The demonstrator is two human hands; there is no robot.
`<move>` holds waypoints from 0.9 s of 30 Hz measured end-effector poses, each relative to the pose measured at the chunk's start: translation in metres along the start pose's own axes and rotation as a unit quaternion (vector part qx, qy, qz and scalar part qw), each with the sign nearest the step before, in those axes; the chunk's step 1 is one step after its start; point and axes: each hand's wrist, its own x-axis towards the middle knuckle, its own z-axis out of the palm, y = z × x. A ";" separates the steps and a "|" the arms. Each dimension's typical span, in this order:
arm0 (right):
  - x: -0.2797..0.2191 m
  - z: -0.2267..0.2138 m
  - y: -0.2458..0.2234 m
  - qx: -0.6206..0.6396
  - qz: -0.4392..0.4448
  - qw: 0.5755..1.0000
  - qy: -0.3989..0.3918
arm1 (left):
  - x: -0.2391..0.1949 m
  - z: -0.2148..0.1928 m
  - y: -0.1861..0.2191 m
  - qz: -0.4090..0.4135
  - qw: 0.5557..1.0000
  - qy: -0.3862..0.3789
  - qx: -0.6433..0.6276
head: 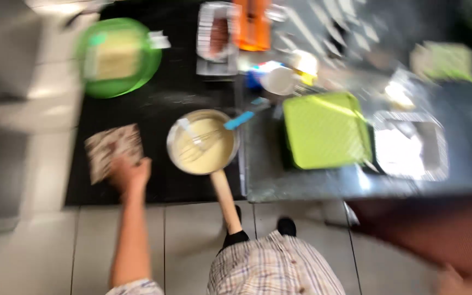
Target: Cooking crepes in a pan and greasing a foil container with butter.
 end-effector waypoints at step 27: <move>0.023 -0.075 -0.203 0.712 0.181 0.602 -0.313 | -0.241 -0.095 0.360 0.019 0.764 -0.350 -0.541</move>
